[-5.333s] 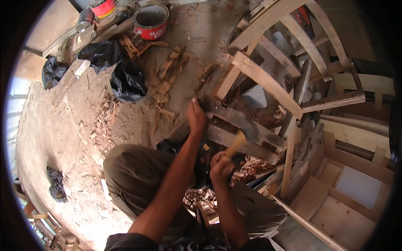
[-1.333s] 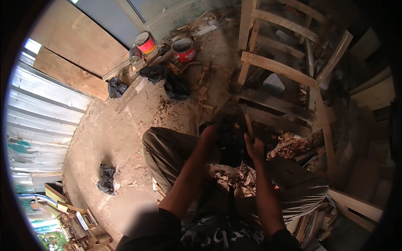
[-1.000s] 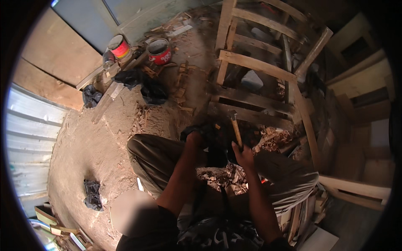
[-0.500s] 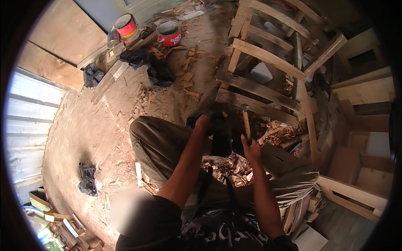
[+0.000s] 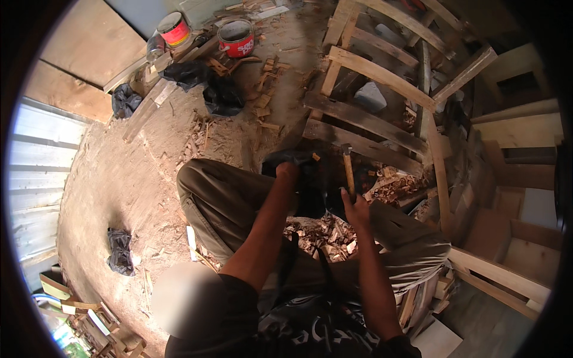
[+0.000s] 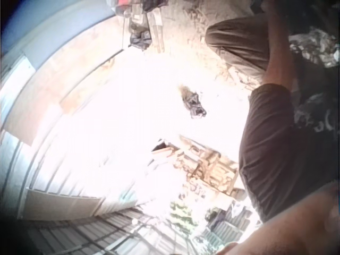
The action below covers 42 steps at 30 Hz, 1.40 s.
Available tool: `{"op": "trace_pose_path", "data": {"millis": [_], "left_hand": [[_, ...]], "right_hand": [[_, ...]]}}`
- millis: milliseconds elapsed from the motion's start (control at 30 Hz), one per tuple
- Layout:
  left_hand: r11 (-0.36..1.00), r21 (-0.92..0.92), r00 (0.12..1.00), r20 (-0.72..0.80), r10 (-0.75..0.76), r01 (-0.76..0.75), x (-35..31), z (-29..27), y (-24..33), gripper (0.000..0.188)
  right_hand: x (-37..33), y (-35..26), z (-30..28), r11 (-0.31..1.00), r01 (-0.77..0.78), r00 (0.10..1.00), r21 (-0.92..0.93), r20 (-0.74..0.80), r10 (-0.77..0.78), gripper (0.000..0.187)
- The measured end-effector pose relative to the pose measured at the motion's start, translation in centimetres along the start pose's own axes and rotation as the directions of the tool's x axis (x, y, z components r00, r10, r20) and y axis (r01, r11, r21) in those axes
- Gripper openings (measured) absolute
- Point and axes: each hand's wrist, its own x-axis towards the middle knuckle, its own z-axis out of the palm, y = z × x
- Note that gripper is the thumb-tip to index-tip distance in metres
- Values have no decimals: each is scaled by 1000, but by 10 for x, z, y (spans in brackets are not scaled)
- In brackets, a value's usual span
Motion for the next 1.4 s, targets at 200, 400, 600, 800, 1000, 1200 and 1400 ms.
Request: {"op": "trace_pose_path", "data": {"millis": [200, 400, 600, 800, 1000, 1200, 1400], "left_hand": [[997, 7, 997, -23, 73, -73, 6, -1, 24, 36], [955, 130, 943, -171, 285, -265, 38, 8, -20, 32], [884, -386, 913, -395, 100, -264, -14, -15, 18, 28], [767, -559, 919, -381, 101, -316, -35, -72, -57, 45], [99, -896, 879, -395, 266, -433, -106, -152, -15, 34], [-101, -797, 623, -538, 568, -596, -200, -267, 48, 42], [-174, -702, 452, -607, 654, -690, -261, -329, 140, 41]], "right_hand": [[-3, 7, -18, 986, -142, 987, -90, 66, 148, 73], [0, -6, -3, 999, -38, 998, 35, 50, 36, 65], [0, 21, -4, 991, -42, 998, 127, -37, 47, 67], [16, -7, 13, 953, -134, 991, 273, 38, 128, 61], [15, -29, -68, 900, -25, 990, 435, -114, 83, 57], [-41, -125, -212, 692, 306, 944, 654, -301, -134, 47], [-101, -146, -344, 481, 431, 902, 764, -380, -204, 42]]}}
